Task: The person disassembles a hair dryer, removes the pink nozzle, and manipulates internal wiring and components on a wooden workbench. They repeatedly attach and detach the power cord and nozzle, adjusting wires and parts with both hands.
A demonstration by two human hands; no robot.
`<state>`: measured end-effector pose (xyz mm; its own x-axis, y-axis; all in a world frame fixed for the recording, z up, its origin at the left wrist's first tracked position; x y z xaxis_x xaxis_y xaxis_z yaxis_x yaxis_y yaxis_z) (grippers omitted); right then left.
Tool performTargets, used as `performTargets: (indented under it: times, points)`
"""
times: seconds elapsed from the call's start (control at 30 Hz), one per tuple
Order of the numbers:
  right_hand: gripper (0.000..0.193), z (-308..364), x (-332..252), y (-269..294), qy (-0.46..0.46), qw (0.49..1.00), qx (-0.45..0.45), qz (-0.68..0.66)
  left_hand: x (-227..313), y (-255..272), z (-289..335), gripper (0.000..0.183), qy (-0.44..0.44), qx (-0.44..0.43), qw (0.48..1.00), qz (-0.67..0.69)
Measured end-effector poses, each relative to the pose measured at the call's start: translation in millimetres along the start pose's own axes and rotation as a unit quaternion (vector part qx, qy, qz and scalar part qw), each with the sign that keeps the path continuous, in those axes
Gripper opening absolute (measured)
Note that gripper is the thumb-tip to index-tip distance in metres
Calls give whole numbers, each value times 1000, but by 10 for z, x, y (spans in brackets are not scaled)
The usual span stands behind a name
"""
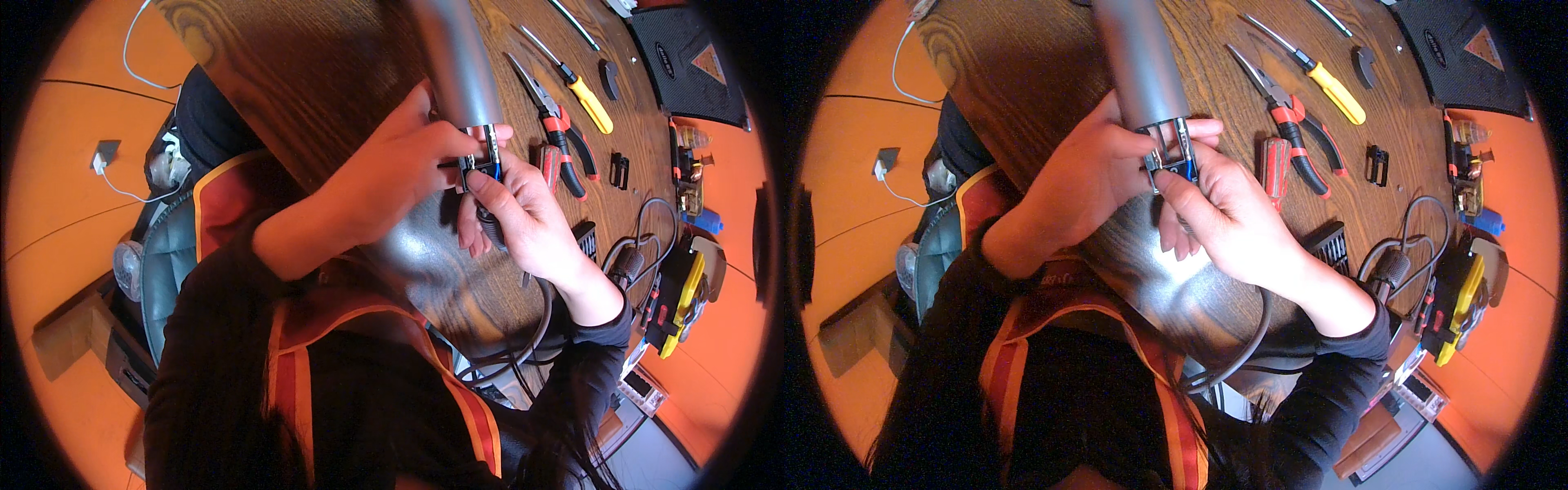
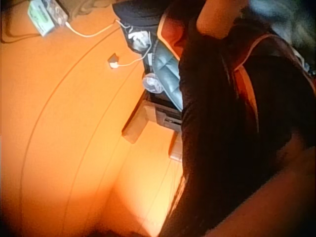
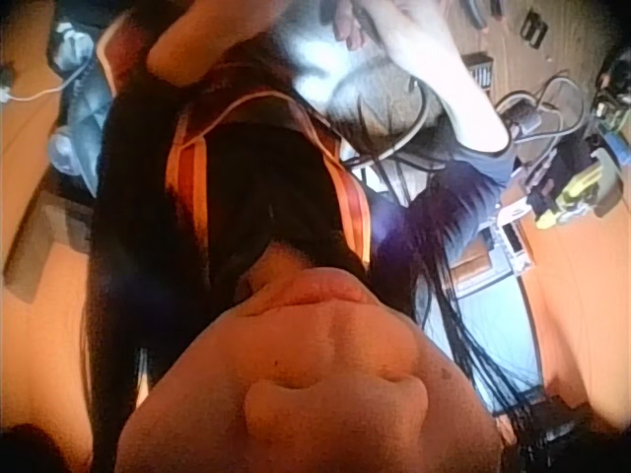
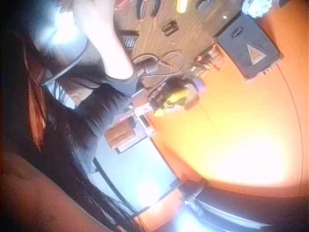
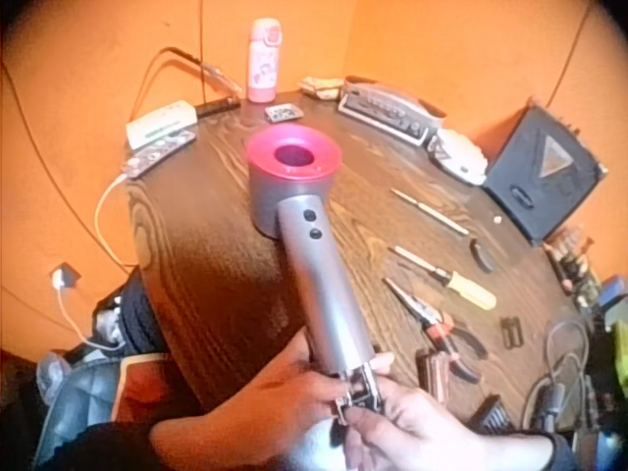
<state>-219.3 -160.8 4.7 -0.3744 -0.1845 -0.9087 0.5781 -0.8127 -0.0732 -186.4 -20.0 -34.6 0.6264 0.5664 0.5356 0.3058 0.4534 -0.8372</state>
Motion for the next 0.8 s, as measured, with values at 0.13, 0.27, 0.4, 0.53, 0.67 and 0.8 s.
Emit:
performTargets:
  times: [0.13, 0.27, 0.4, 0.53, 0.67, 0.8]
  points:
    - [18, 0, 30, 5, 1, 1000, -5, -18, 36, 42, 57, 39, -5, -19, 999, -49]
    - [20, 13, 46, 6, -12, 1000, -5, 2, 13, 41, 58, 39, -17, -18, 992, -123]
    - [23, -8, 41, 13, 0, 999, -14, -36, 7, 33, 58, 39, -32, -24, 990, -133]
    - [25, -7, 35, 10, -3, 999, -17, -39, 27, 22, 99, 40, -16, -59, 987, -149]
    - [25, 4, 41, 5, -10, 999, -10, -34, 33, 19, 120, 42, -5, -83, 977, -199]
    - [24, -11, 33, 15, 8, 998, -26, -63, 3, 9, 98, 46, -31, -79, 975, -203]
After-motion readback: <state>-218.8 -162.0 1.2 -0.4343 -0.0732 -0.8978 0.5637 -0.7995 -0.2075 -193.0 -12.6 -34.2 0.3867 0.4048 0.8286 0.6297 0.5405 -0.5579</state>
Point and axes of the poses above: each hand's wrist, its own z-axis away from the middle knuckle, its own y-axis out of the back of the hand, x = y × z, the point moved 2 cm from there along -z, towards the middle knuckle, and after that the axes turned 7 degrees about -x, right-handed, at the moved point
